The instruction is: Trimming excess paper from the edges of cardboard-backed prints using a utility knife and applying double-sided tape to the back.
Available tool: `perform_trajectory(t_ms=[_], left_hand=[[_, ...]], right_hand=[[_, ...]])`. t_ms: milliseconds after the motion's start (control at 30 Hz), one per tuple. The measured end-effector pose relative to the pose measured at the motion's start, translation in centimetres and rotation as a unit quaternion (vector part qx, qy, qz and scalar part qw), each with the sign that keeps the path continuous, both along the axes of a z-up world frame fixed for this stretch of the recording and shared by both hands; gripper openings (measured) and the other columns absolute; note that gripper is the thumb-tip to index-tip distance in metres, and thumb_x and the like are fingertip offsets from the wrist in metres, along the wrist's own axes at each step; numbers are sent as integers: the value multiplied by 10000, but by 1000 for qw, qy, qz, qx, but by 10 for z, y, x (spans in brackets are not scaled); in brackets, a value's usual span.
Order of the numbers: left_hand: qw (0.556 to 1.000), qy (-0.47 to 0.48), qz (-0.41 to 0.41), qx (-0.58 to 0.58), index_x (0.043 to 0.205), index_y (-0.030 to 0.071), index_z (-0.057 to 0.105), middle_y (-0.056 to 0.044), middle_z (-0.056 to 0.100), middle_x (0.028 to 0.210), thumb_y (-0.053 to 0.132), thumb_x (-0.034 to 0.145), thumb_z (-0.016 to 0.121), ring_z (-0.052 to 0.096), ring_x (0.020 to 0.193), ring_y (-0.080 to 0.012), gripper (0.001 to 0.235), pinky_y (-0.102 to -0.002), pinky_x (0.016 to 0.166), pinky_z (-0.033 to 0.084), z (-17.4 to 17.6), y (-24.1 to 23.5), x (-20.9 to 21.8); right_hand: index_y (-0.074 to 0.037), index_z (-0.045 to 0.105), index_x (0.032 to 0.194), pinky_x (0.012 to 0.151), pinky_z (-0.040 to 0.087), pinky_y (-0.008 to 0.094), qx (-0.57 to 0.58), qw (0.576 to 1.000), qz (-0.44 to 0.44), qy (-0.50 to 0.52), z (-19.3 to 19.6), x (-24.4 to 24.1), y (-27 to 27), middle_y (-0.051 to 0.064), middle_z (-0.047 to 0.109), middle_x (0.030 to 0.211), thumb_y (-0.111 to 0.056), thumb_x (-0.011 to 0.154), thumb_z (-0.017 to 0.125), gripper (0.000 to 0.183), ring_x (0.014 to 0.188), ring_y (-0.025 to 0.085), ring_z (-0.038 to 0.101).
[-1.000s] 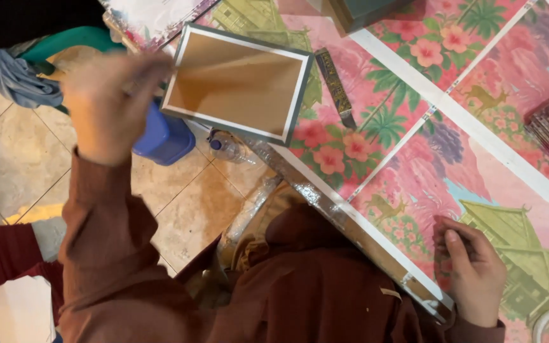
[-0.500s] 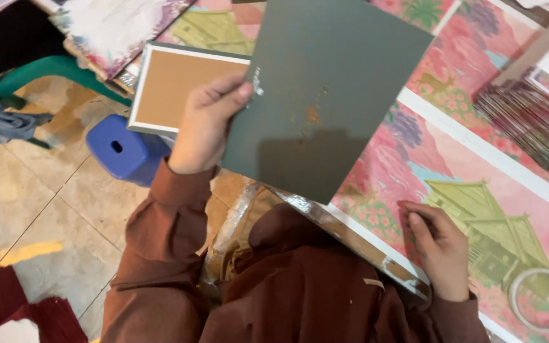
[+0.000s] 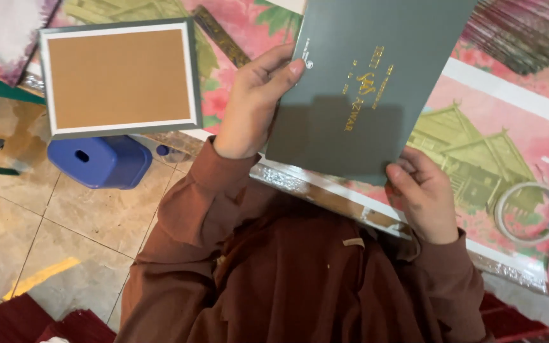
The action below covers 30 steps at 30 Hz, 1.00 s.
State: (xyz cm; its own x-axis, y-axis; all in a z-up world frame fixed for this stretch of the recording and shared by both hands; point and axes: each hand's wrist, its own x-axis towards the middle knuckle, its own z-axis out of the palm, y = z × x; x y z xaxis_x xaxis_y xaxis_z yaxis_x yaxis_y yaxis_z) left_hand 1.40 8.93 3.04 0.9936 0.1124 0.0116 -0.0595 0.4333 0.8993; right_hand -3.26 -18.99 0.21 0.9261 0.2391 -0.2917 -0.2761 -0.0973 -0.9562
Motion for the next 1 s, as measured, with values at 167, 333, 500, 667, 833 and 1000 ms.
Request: perform_trajectory(t_ms=[167, 333, 500, 667, 833, 1000], left_hand=[[995, -26, -29, -92, 1169, 4, 609, -82, 685, 1064, 139, 920, 651, 639, 954, -158, 287, -274, 865, 505, -16, -16, 15], [989, 30, -1, -141, 1113, -4, 572, -100, 676, 953, 161, 895, 625, 642, 797, -168, 278, -289, 692, 514, -16, -33, 27], [994, 5, -5, -106, 1096, 15, 610, -73, 684, 973, 235, 904, 626, 643, 836, -150, 292, -282, 754, 522, -6, -39, 22], [998, 21, -18, -51, 1191, 19, 596, -70, 676, 1042, 313, 919, 566, 638, 891, -147, 401, -265, 796, 508, 13, -35, 16], [980, -34, 11, 197, 1384, 103, 379, -130, 482, 1419, 481, 959, 401, 601, 1174, -238, 569, -362, 913, 549, 33, -33, -12], [855, -229, 92, 456, 1194, 121, 635, -42, 345, 929, 433, 1025, 319, 412, 904, -215, 475, -350, 789, 377, 46, -27, -31]], right_hand=[[-91, 492, 1352, 436, 473, 203, 74, 990, -109, -50, 2, 6, -5, 6, 566, 854, -209, 924, 620, 463, 482, 103, 484], [-44, 422, 1420, 762, 434, 221, 2, 972, -82, -219, -4, 2, -19, 73, 476, 1147, -98, 948, 602, 509, 1002, 142, 456], [40, 554, 1249, 864, 492, 309, -68, 936, -88, -335, -4, 0, -23, 143, 549, 1112, -155, 919, 668, 400, 1051, 234, 533], [32, 616, 1137, 645, 465, 263, -122, 901, -86, -408, -10, -2, -23, 189, 627, 1045, -65, 897, 725, 281, 932, 247, 583], [-5, 595, 1106, 722, 512, 313, -62, 895, -138, -420, -1, 1, -18, 140, 571, 961, -278, 962, 616, 309, 820, 209, 561], [-75, 559, 1079, 565, 509, 284, -6, 892, -146, -428, 27, 13, -21, 66, 532, 838, -377, 995, 554, 314, 616, 159, 540]])
